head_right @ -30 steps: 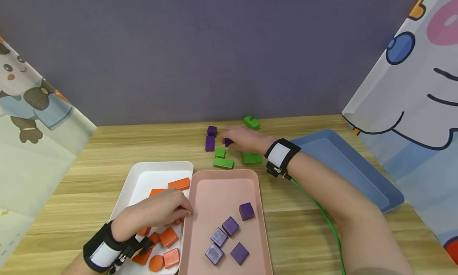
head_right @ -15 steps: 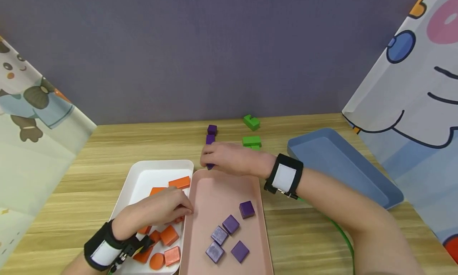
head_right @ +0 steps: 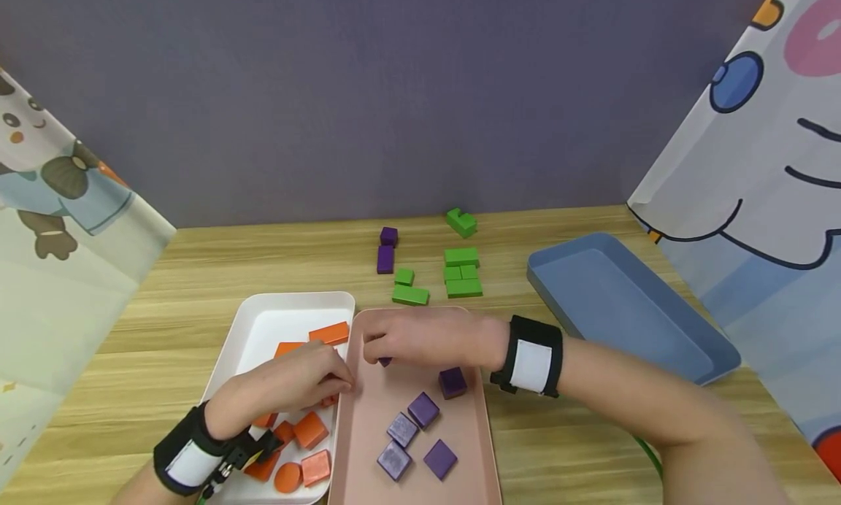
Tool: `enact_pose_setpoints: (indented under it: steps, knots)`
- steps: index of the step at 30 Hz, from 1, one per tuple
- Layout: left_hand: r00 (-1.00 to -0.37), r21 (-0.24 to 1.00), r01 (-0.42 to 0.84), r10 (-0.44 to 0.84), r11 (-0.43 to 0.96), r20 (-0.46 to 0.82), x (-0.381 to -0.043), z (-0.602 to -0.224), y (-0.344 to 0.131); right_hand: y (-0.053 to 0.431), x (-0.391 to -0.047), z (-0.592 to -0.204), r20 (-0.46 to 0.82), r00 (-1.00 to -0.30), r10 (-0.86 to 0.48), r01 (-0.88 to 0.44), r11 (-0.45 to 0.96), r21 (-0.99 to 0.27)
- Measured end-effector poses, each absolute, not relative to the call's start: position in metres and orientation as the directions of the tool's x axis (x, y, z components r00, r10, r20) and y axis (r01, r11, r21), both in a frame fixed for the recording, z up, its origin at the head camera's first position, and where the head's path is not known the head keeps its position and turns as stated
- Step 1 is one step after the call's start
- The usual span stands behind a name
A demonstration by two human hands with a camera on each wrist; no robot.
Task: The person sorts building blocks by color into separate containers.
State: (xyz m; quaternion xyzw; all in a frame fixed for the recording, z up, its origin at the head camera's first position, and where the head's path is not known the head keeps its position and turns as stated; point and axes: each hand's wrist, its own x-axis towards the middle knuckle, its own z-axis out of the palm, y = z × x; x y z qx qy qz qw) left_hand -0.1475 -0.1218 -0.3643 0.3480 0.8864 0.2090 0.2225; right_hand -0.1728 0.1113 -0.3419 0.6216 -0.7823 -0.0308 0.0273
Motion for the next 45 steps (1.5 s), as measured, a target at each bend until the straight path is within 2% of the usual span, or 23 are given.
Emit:
enact_pose_setpoints:
  steps: [8, 14, 24, 37, 42, 45]
  knots:
    - [-0.662, 0.535, 0.510, 0.704, 0.674, -0.256, -0.148, -0.365, -0.122, 0.112, -0.167, -0.360, -0.034, -0.183, -0.983, -0.982, 0.181, 0.053]
    - [-0.662, 0.542, 0.507, 0.705, 0.671, -0.253, -0.147, -0.365, -0.122, 0.109, -0.167, -0.370, -0.066, -0.163, -0.984, -0.986, 0.165, -0.031]
    - [-0.664, 0.542, 0.502, 0.702, 0.675, -0.258, -0.147, -0.364, -0.121, 0.110, -0.165, -0.377, -0.114, -0.171, -0.979, -0.982, 0.178, -0.060]
    - [-0.657, 0.542, 0.516, 0.713, 0.663, -0.245, -0.148, -0.364, -0.121, 0.114, -0.165, -0.374, -0.072, -0.189, -0.979, -0.980, 0.193, -0.054]
    - [-0.651, 0.546, 0.521, 0.719, 0.656, -0.243, -0.148, -0.365, -0.122, 0.116, -0.173, -0.352, 0.028, -0.183, -0.983, -0.981, 0.181, -0.067]
    - [-0.655, 0.544, 0.519, 0.716, 0.659, -0.241, -0.148, -0.365, -0.122, 0.114, -0.185, -0.336, 0.121, -0.193, -0.974, -0.981, 0.192, -0.016]
